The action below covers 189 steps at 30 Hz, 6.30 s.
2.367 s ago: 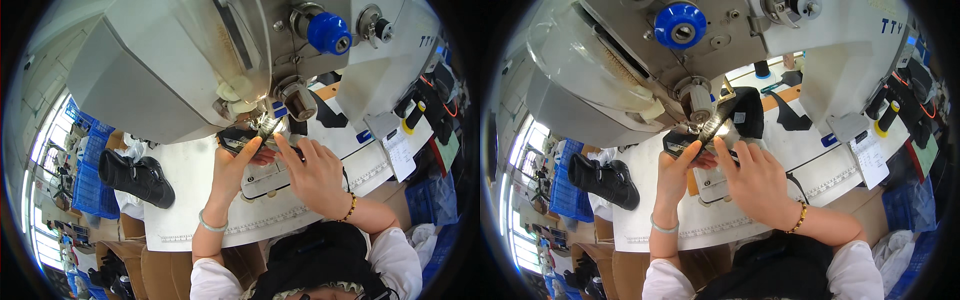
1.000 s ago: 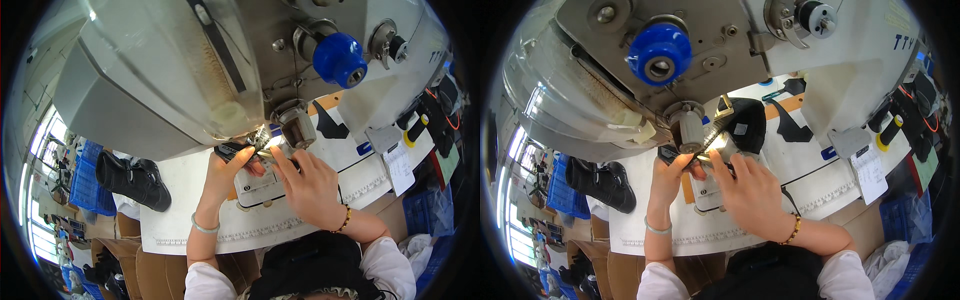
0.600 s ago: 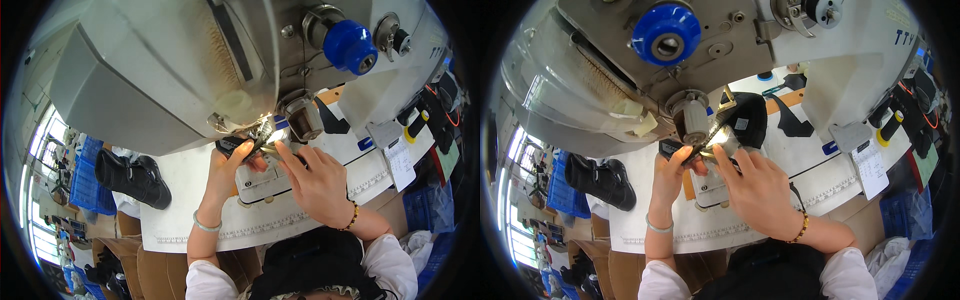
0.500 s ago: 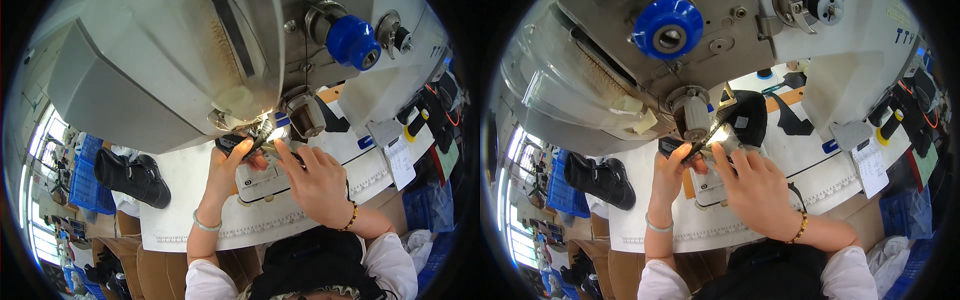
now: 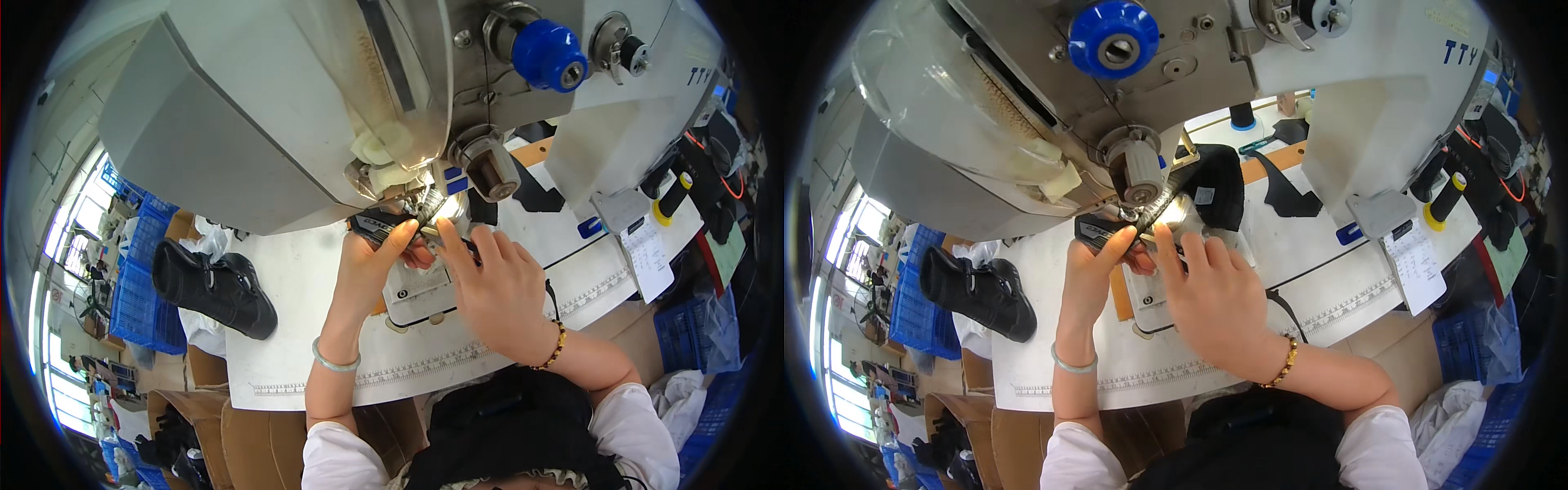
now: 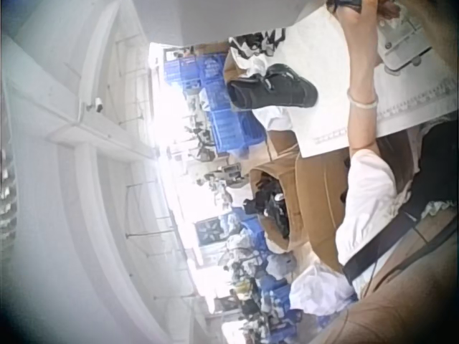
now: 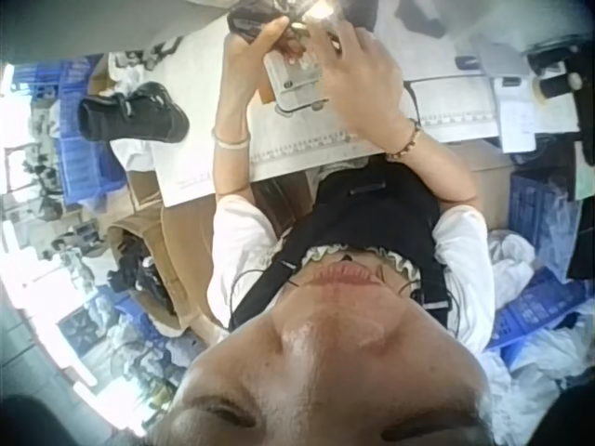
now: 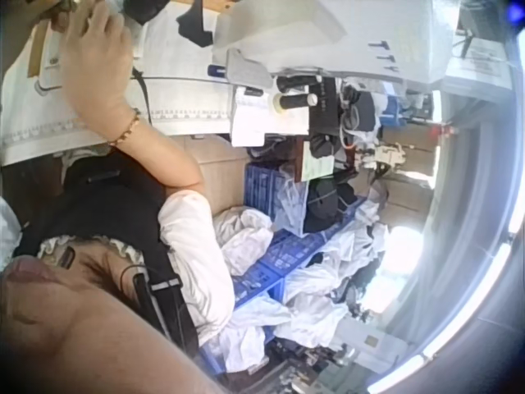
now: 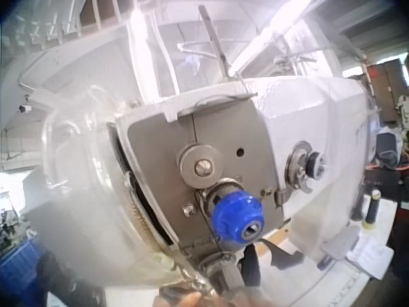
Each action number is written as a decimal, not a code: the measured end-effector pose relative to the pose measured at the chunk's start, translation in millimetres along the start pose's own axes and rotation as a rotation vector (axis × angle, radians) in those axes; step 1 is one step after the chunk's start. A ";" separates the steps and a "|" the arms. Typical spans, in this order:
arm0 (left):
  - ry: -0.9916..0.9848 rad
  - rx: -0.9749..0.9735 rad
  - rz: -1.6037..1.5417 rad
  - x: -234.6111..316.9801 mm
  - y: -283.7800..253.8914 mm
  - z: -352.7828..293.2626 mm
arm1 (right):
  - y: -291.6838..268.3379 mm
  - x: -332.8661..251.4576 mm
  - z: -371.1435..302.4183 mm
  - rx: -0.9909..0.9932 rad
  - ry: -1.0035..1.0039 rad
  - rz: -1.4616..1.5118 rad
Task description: The person sews parts of a boot upper using a sewing machine, trims loose threads using thread clippers, and aligns the materials by hand to stitch along the edges.
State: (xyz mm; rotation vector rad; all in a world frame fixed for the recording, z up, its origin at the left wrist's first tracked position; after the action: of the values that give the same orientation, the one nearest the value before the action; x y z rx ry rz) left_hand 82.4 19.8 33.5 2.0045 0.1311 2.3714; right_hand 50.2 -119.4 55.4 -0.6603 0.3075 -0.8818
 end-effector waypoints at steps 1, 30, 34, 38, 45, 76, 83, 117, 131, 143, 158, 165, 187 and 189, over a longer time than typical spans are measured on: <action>-0.006 0.011 0.038 0.3 -1.1 -0.1 | -1.0 1.8 -0.3 0.007 -0.001 -0.001; 0.038 -0.082 -0.024 -9.1 -9.2 8.9 | 1.3 9.2 7.9 -0.023 -0.004 0.091; 0.048 -0.121 -0.071 -7.2 -9.1 12.1 | 1.3 5.6 9.3 0.002 -0.006 0.052; 0.031 -0.058 -0.094 -9.2 -12.5 12.3 | 2.4 2.3 9.4 -0.009 -0.016 0.000; 0.032 -0.088 -0.130 -12.2 -15.3 15.0 | 1.3 -2.6 9.5 0.024 -0.010 -0.033; 0.037 -0.218 -0.296 -20.9 -20.2 26.2 | 6.0 -16.9 4.5 0.053 -0.026 -0.231; 0.008 -0.237 -0.351 -21.7 -19.2 25.4 | 6.4 -15.9 6.7 0.052 -0.021 -0.223; -0.028 -0.320 -0.379 -26.9 -35.2 36.1 | 7.9 -15.2 7.2 0.066 -0.034 -0.198; -0.001 0.036 -0.328 -22.7 -32.0 17.9 | 7.5 3.8 9.7 0.044 -0.077 -0.024; 0.035 -0.052 -0.042 -2.3 -21.8 6.5 | 8.5 -3.0 6.4 0.012 -0.198 -0.135; 0.013 -0.175 -0.021 -4.7 -28.5 16.7 | 9.6 -15.5 0.9 0.017 -0.111 -0.229; 0.016 -0.210 0.061 -4.4 -34.8 21.0 | 11.4 -15.3 3.6 0.026 -0.099 -0.263; -0.227 -0.121 -0.328 -14.4 -29.5 21.3 | -95.4 257.9 -103.4 0.718 0.797 0.264; -0.259 -0.080 -0.284 -14.4 -30.1 20.1 | -130.4 347.5 -103.2 0.956 0.836 0.149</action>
State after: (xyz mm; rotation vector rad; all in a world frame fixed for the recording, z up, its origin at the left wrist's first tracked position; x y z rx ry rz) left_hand 103.7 49.5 20.1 2.0746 0.2860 1.9037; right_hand 130.2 -496.0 66.7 0.6410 0.6046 -0.9985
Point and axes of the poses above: each hand's wrist, its own z-axis towards the middle knuckle, its own y-axis out of the palm, x = y × z, the point moved 7 cm from there along z, towards the middle knuckle, and after that the axes turned 9 degrees about -z, right-handed, at the moved point
